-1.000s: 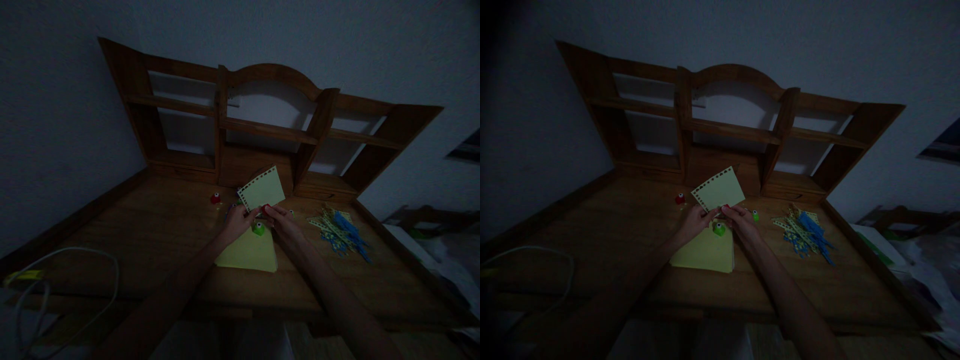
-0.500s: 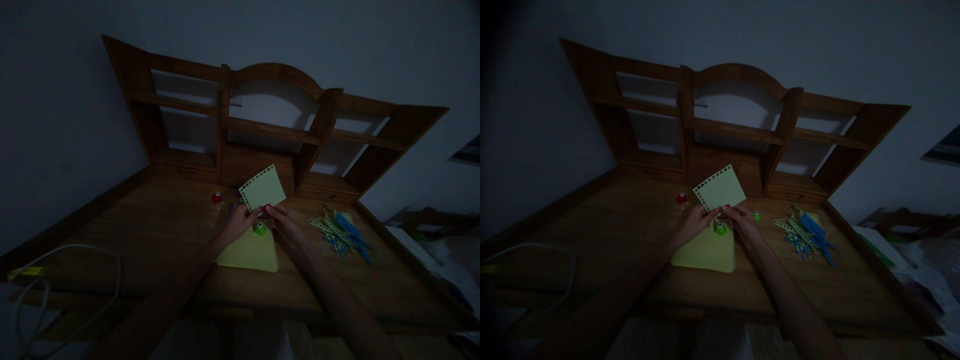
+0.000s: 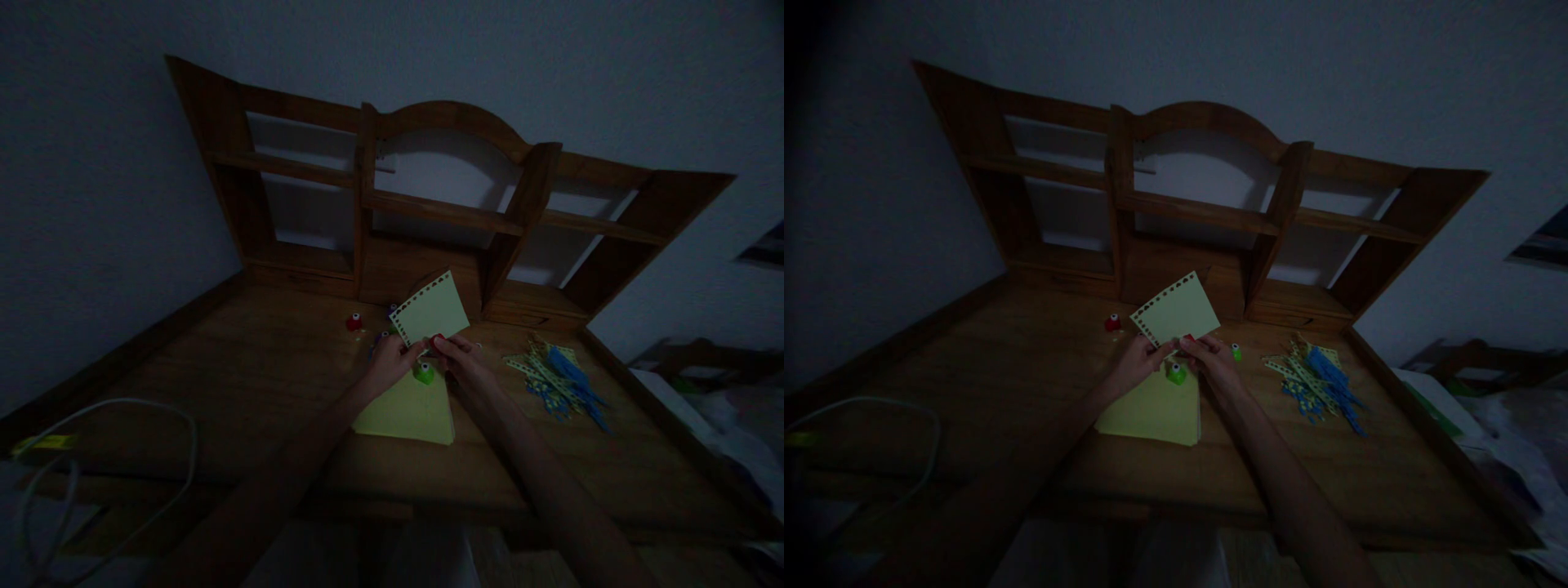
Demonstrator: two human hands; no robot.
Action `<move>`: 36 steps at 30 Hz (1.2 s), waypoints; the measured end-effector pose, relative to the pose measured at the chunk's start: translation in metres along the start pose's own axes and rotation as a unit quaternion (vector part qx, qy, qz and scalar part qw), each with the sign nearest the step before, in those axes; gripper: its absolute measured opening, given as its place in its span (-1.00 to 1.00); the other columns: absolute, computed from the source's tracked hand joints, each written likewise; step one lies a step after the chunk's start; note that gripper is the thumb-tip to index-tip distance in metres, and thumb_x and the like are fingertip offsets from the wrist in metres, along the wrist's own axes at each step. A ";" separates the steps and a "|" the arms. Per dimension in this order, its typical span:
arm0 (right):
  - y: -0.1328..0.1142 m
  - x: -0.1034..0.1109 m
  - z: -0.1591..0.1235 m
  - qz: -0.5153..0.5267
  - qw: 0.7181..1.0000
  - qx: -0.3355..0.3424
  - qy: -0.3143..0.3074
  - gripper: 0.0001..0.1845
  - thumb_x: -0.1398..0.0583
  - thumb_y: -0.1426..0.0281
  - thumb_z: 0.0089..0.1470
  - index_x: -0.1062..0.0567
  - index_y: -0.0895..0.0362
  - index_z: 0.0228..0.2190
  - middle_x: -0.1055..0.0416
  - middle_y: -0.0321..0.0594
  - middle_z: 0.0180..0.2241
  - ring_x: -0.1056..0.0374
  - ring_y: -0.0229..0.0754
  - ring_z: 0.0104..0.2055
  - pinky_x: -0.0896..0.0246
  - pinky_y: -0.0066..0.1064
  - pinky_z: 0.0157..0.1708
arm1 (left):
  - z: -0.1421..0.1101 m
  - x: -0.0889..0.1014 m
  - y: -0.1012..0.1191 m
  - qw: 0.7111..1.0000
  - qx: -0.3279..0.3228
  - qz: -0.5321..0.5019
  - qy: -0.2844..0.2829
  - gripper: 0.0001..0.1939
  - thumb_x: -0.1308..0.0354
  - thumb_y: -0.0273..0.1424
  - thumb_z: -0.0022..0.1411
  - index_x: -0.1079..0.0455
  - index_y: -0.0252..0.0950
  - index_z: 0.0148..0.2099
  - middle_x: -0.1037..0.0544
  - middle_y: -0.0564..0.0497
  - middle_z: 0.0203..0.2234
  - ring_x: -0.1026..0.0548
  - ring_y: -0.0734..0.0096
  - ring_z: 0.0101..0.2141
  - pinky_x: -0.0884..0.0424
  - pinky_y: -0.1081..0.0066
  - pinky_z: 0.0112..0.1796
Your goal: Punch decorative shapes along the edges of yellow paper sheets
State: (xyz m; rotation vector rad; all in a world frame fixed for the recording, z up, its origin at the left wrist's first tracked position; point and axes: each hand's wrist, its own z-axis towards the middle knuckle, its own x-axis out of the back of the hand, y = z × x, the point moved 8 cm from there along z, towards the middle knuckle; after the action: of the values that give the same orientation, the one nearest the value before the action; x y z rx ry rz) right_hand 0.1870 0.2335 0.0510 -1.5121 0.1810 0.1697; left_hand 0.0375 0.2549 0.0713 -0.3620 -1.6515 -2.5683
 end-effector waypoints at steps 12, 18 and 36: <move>0.007 0.009 0.005 0.001 1.000 -0.008 0.006 -0.66 -0.42 0.21 -0.27 -0.57 0.12 -0.42 -0.50 -0.28 -0.48 -0.26 -0.30 -0.58 -0.09 -0.42 -0.57 | -0.003 -0.004 0.004 0.999 -0.036 0.009 -0.018 -0.79 -0.21 -0.32 0.09 -0.52 -0.28 -0.21 -0.61 -0.09 -0.35 -0.53 0.20 -0.26 -0.45 0.39 -0.34; 0.010 0.014 0.004 -0.005 1.000 -0.015 0.022 -0.68 -0.40 0.19 -0.23 -0.53 0.15 -0.49 -0.51 -0.24 -0.48 -0.32 -0.23 -0.53 -0.16 -0.38 -0.54 | -0.006 -0.016 0.008 0.995 -0.037 -0.005 -0.093 -0.73 -0.09 -0.26 0.21 -0.50 -0.33 -0.21 -0.60 -0.06 -0.32 -0.51 0.28 -0.29 -0.41 0.43 -0.34; 0.006 -0.003 0.001 0.010 1.000 -0.009 -0.004 -0.64 -0.42 0.32 -0.23 -0.57 0.11 -0.29 -0.54 -0.23 -0.35 -0.36 -0.29 -0.49 -0.20 -0.45 -0.48 | 0.000 0.006 -0.001 0.999 0.028 0.027 0.002 -0.50 0.02 -0.09 0.25 -0.32 -0.33 -0.58 -0.33 0.08 -0.76 -0.32 0.52 -0.67 -0.16 0.53 -0.59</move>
State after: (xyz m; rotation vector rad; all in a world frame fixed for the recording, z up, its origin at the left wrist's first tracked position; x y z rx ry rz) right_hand 0.1826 0.2345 0.0464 -1.5269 0.1892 0.1930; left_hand 0.0320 0.2559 0.0723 -0.3933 -1.6838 -2.4777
